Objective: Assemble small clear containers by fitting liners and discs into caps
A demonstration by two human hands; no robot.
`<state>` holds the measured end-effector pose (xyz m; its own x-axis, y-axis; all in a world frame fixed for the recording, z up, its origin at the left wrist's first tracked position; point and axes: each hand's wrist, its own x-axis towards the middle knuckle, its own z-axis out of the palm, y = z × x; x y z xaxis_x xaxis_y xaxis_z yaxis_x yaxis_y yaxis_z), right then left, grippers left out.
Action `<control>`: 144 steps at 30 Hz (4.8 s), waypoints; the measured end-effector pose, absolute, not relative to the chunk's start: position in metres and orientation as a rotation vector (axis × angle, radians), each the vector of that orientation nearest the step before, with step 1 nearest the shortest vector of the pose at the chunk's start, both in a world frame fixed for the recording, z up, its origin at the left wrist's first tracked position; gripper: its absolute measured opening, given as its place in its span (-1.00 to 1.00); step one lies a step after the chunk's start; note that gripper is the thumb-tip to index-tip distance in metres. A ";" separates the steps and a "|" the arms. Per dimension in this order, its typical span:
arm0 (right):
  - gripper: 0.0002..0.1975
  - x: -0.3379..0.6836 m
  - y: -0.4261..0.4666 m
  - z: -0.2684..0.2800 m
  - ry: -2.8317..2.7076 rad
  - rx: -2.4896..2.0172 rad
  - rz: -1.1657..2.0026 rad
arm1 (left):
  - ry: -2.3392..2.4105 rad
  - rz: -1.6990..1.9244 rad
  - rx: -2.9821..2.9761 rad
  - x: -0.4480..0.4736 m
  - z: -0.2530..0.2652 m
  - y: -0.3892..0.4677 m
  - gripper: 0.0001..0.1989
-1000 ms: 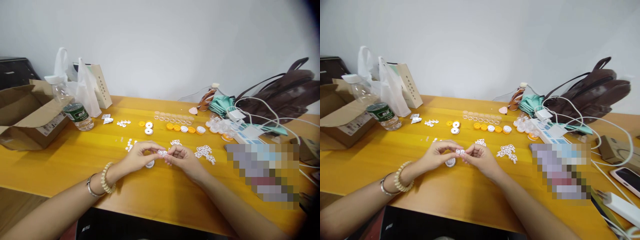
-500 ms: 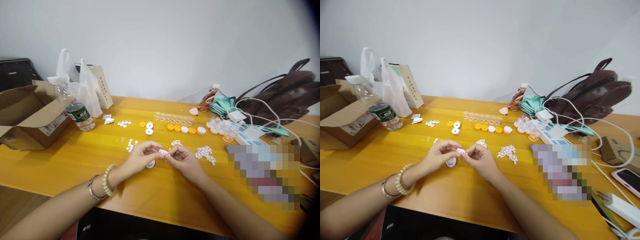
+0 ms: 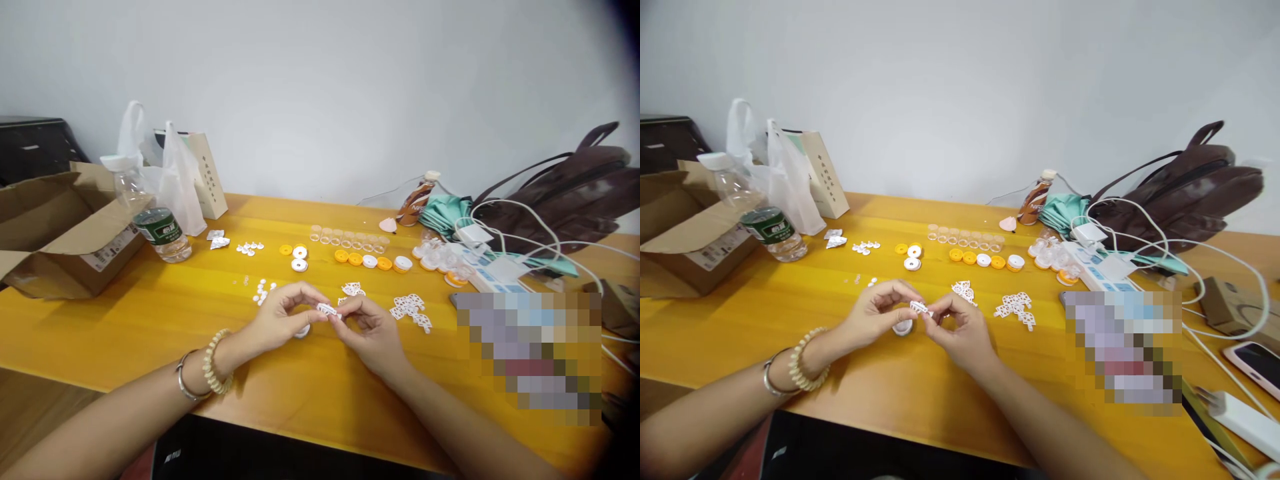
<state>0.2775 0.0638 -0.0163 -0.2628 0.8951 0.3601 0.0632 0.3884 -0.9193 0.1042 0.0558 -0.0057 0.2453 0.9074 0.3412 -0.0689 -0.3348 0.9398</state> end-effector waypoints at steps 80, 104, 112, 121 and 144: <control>-0.65 0.259 0.067 -0.043 -2.146 -0.868 0.943 | 0.990 0.486 2.230 0.063 0.018 0.068 -0.89; -0.78 0.263 0.074 -0.038 -1.965 -0.853 1.212 | 1.079 0.937 2.033 0.067 0.019 0.070 -0.69; -0.67 0.264 0.079 -0.040 -1.675 -0.893 1.486 | 1.519 1.054 2.143 0.072 0.017 0.162 -0.70; -0.64 0.267 0.079 -0.038 -1.596 -0.865 1.569 | 1.502 1.020 2.150 0.104 0.000 0.254 -0.65; -0.63 0.270 0.080 -0.033 -1.498 -0.934 1.631 | 0.984 1.209 1.772 0.072 0.014 0.071 -0.76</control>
<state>0.2699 0.0796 -0.0327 -0.4770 0.8781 -0.0393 -0.0353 -0.0638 -0.9973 0.0722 0.0714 0.0143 0.2537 0.8961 0.3641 0.1746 -0.4127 0.8940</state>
